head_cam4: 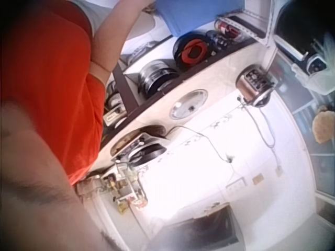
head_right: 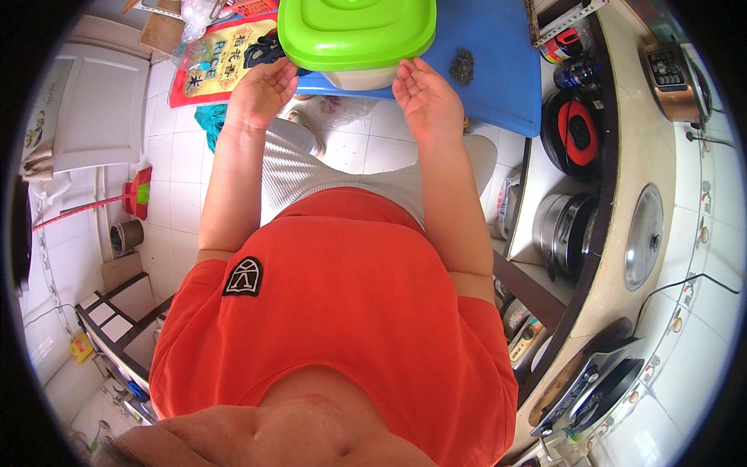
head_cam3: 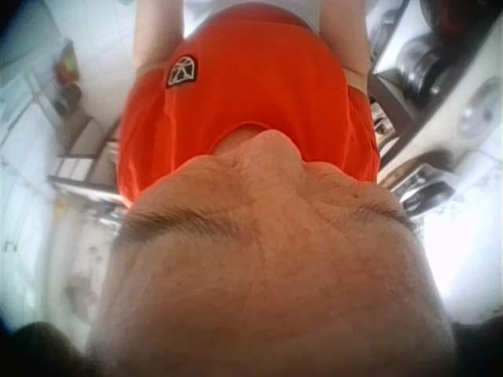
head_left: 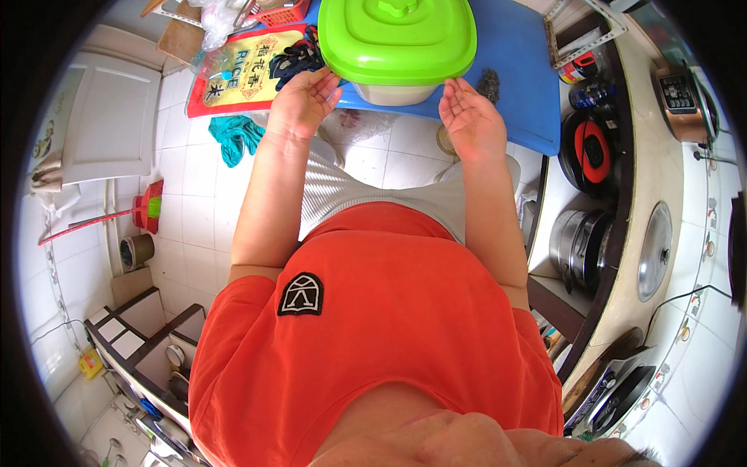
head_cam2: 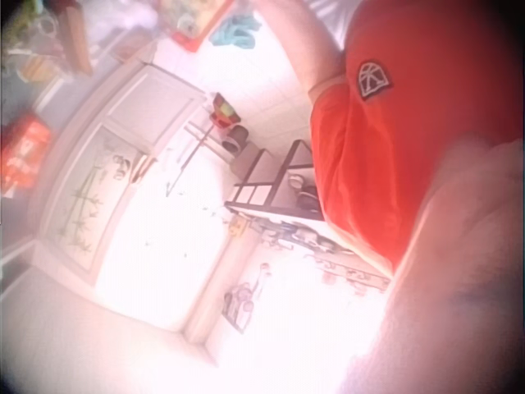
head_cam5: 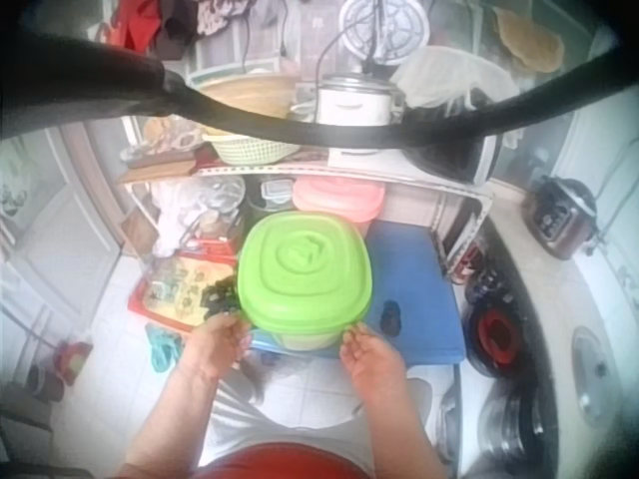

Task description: The person scrubs the exterior of a large plastic container with a green lid using a steel wool pad. They then wipe the container with a cloth and scrub the lid separately before placing it back on the container.

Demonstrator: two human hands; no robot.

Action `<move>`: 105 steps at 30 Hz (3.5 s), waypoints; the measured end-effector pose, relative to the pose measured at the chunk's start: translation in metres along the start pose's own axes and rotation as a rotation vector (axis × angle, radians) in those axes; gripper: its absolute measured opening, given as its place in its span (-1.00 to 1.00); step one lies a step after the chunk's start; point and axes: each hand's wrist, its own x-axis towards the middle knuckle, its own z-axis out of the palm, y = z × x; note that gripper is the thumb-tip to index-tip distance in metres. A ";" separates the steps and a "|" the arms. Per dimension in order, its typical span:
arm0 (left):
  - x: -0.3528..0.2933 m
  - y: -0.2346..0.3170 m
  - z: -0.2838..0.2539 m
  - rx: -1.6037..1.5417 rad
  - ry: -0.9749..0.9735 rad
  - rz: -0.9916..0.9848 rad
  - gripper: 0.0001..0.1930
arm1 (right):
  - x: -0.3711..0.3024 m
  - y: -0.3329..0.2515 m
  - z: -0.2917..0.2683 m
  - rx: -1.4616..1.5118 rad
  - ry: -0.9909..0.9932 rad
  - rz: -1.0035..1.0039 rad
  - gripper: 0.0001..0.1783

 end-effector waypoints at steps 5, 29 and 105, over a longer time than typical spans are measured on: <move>0.005 0.003 0.000 -0.081 -0.006 -0.060 -0.59 | 0.006 -0.002 -0.007 0.205 -0.065 0.071 -0.51; 0.003 -0.041 0.007 0.069 -0.215 -0.064 -0.74 | -0.007 0.015 -0.002 -0.115 0.031 0.005 -0.62; 0.185 0.037 0.006 -0.245 -0.419 -0.115 -0.85 | 0.334 0.078 0.238 -2.269 -0.969 -0.071 -0.59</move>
